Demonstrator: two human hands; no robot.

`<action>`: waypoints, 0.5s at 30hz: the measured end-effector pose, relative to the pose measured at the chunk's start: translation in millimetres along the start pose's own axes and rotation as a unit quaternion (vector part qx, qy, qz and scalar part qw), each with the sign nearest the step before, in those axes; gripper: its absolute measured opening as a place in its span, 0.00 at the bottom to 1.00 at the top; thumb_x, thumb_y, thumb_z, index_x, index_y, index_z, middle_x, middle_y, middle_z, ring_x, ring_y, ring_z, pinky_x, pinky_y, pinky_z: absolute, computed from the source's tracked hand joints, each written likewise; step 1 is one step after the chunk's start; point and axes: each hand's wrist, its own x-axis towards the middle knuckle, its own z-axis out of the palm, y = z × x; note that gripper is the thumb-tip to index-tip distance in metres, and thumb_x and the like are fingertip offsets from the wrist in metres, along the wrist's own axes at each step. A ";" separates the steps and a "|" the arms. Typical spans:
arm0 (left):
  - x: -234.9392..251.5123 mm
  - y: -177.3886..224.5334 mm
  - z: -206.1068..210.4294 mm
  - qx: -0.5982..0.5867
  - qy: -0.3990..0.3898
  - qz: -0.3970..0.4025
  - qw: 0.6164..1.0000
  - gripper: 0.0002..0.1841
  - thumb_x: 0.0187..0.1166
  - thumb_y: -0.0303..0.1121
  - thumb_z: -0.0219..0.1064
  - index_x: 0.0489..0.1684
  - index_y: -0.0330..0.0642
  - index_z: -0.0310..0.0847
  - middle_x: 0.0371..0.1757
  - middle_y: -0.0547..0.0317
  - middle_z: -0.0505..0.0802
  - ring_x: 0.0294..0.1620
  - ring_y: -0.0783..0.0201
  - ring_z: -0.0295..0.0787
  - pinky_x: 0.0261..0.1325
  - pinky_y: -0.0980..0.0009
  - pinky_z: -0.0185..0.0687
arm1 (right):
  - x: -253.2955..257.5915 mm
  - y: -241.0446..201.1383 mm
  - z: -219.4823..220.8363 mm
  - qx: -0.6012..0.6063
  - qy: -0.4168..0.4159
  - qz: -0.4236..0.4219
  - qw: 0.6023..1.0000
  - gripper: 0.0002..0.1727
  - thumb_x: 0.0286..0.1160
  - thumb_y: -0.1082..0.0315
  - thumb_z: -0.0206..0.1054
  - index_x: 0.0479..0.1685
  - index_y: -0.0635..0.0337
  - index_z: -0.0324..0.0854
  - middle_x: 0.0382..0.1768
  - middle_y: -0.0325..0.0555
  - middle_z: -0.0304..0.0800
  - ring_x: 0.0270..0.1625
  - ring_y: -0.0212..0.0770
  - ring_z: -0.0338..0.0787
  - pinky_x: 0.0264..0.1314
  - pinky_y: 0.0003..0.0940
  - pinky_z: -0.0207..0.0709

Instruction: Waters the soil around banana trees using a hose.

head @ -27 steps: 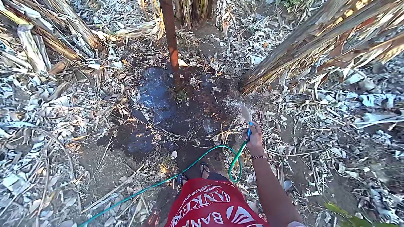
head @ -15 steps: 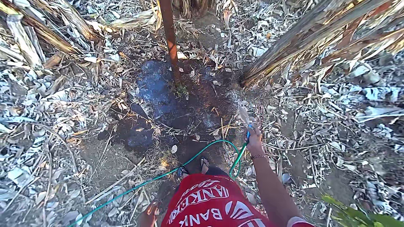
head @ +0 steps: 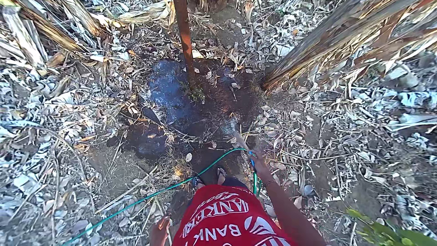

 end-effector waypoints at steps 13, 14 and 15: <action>-10.5 16.9 10.3 0.002 -0.002 0.002 1.000 0.23 0.87 0.39 0.65 0.75 0.34 0.79 0.63 0.37 0.91 0.61 0.45 0.91 0.66 0.45 0.83 | 14.5 -81.5 -28.9 0.127 0.131 -0.108 0.977 0.20 0.92 0.67 0.50 0.79 0.55 0.65 0.25 0.42 0.80 0.12 0.31 0.71 0.12 0.26 0.67; -11.5 16.1 10.3 0.005 -0.005 0.001 1.000 0.23 0.87 0.40 0.64 0.75 0.34 0.79 0.62 0.37 0.92 0.59 0.46 0.92 0.65 0.46 0.84 | 16.2 -90.2 -29.3 0.136 0.131 -0.120 0.975 0.19 0.92 0.66 0.49 0.78 0.54 0.65 0.26 0.42 0.81 0.13 0.31 0.71 0.12 0.26 0.67; -11.5 14.7 10.2 0.007 -0.008 0.001 1.000 0.23 0.87 0.40 0.64 0.75 0.34 0.79 0.61 0.37 0.92 0.58 0.45 0.92 0.63 0.46 0.85 | 17.3 -99.1 -28.6 0.145 0.131 -0.130 0.972 0.19 0.93 0.66 0.50 0.78 0.53 0.66 0.26 0.43 0.81 0.12 0.31 0.71 0.11 0.26 0.67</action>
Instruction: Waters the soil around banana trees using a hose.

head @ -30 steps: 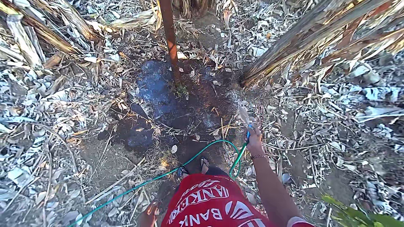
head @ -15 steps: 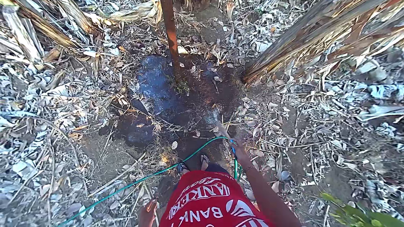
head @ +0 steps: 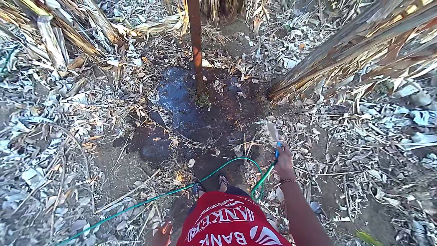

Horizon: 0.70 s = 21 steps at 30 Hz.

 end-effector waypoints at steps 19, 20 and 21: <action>-6.7 -12.2 5.3 -0.049 0.011 -0.029 0.998 0.24 0.87 0.40 0.64 0.75 0.35 0.79 0.61 0.37 0.92 0.58 0.47 0.92 0.62 0.47 0.84 | -2.3 -44.0 61.3 0.014 -0.068 -0.052 0.996 0.19 0.93 0.67 0.50 0.78 0.54 0.67 0.24 0.42 0.80 0.11 0.31 0.69 0.09 0.24 0.65; -7.7 -10.2 4.6 -0.050 0.012 -0.032 0.998 0.23 0.87 0.40 0.64 0.75 0.35 0.79 0.61 0.38 0.92 0.58 0.47 0.92 0.62 0.47 0.84 | -2.8 -43.9 62.8 0.015 -0.068 -0.052 0.996 0.19 0.92 0.67 0.51 0.78 0.54 0.67 0.25 0.42 0.80 0.11 0.31 0.70 0.09 0.24 0.65; -8.1 -8.4 4.0 -0.051 0.013 -0.036 0.998 0.24 0.87 0.40 0.64 0.76 0.35 0.79 0.61 0.38 0.92 0.58 0.48 0.91 0.63 0.48 0.84 | -3.2 -44.0 64.6 0.018 -0.068 -0.054 0.996 0.19 0.92 0.67 0.51 0.78 0.55 0.67 0.25 0.42 0.80 0.11 0.31 0.70 0.09 0.24 0.65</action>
